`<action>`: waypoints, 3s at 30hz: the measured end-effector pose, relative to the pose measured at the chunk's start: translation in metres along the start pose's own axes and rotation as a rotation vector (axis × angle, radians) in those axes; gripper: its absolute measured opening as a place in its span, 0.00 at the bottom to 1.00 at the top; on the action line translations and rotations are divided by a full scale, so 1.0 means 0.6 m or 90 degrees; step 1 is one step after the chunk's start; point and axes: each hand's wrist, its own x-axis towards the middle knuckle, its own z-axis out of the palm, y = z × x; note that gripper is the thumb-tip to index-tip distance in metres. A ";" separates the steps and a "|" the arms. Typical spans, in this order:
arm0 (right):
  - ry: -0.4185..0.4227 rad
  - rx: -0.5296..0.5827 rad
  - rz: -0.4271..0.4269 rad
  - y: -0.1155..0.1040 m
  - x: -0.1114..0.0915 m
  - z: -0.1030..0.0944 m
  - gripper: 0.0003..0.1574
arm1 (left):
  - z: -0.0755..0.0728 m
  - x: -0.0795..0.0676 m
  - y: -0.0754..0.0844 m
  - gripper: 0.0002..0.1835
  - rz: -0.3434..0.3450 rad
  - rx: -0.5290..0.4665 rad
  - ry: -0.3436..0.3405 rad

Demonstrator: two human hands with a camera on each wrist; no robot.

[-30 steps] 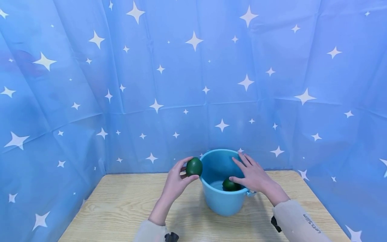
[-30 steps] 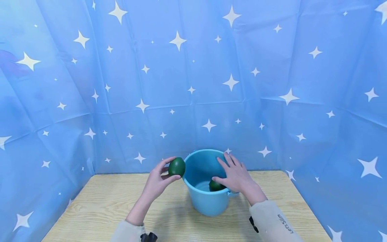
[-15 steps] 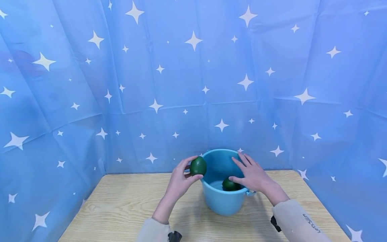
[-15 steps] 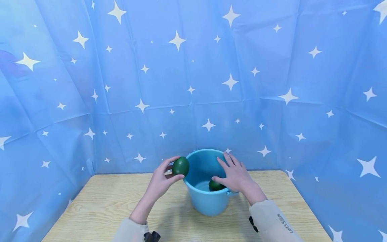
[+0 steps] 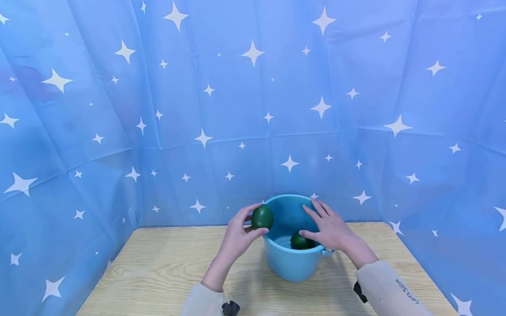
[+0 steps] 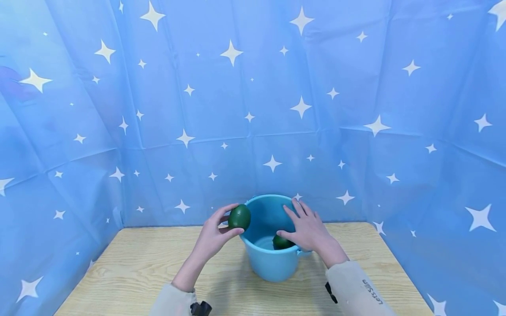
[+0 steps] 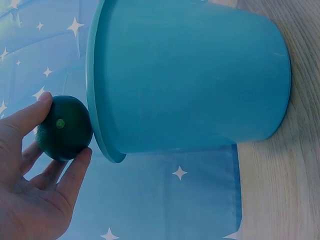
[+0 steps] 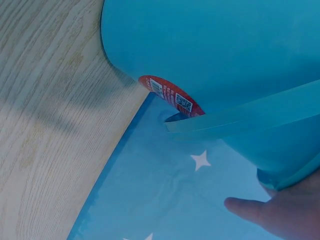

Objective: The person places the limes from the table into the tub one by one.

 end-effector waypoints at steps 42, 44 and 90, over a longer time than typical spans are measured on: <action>0.006 -0.002 0.005 -0.001 0.001 0.002 0.54 | 0.010 0.004 0.007 0.34 -0.002 0.000 -0.012; 0.006 -0.001 0.006 0.000 0.001 0.002 0.54 | 0.011 0.004 0.006 0.34 0.000 0.004 -0.012; -0.016 0.000 0.010 0.003 0.003 -0.007 0.57 | -0.024 0.004 -0.021 0.32 -0.005 0.024 0.016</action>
